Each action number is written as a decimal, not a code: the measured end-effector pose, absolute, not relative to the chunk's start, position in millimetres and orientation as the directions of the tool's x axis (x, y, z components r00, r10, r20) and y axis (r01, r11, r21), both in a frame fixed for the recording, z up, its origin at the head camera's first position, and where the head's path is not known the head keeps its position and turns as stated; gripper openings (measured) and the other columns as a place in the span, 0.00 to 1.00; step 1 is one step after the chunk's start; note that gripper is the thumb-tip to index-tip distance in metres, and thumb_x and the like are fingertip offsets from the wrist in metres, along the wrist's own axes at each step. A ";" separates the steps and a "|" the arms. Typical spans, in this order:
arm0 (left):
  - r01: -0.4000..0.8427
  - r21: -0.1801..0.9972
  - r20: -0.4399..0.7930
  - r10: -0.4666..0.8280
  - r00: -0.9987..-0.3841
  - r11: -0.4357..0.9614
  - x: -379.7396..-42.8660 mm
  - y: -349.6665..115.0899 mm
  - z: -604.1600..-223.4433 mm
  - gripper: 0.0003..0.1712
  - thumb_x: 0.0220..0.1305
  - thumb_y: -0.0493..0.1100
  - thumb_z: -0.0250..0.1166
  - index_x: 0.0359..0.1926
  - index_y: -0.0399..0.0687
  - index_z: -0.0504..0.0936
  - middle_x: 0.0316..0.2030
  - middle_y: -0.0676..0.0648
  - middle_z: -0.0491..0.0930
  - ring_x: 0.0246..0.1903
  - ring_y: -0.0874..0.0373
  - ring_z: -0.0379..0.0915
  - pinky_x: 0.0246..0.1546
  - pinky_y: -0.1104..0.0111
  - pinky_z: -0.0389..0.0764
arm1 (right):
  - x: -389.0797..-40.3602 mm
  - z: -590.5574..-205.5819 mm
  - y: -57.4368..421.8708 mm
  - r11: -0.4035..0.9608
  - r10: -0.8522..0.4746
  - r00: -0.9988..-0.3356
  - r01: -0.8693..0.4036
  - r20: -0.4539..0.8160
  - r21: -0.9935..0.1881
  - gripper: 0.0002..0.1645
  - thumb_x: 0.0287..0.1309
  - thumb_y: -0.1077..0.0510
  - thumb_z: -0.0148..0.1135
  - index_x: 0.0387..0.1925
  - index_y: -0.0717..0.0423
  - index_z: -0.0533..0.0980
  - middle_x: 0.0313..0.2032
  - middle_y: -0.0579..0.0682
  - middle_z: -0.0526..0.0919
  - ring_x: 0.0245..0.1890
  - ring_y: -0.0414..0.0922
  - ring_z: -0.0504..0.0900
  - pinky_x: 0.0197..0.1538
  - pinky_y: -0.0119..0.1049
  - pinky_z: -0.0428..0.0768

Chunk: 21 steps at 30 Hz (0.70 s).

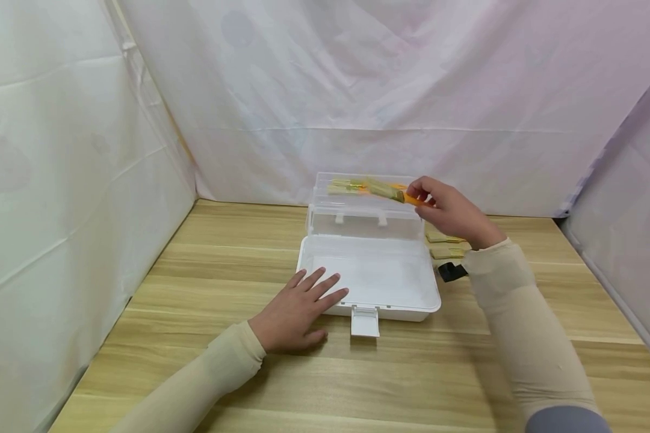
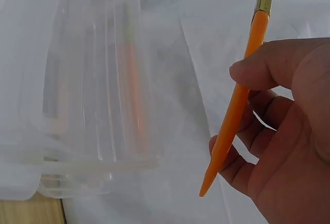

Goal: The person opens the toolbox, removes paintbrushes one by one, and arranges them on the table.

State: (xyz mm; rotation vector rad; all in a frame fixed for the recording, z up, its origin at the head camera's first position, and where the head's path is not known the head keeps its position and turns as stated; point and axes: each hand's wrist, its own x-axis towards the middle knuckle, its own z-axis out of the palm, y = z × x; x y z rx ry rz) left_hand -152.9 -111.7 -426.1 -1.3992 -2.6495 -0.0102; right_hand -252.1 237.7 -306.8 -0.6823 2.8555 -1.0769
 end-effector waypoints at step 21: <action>0.827 -0.082 0.150 0.828 -0.541 0.556 -153.5 -112.2 -428.9 0.48 0.60 0.62 0.64 0.77 0.57 0.58 0.75 0.46 0.56 0.74 0.43 0.49 0.68 0.45 0.56 | -211.5 -315.2 283.5 0.718 -0.370 -0.919 -0.376 0.137 -0.585 0.13 0.69 0.67 0.51 0.53 0.61 0.71 0.51 0.57 0.74 0.47 0.53 0.70 0.49 0.53 0.70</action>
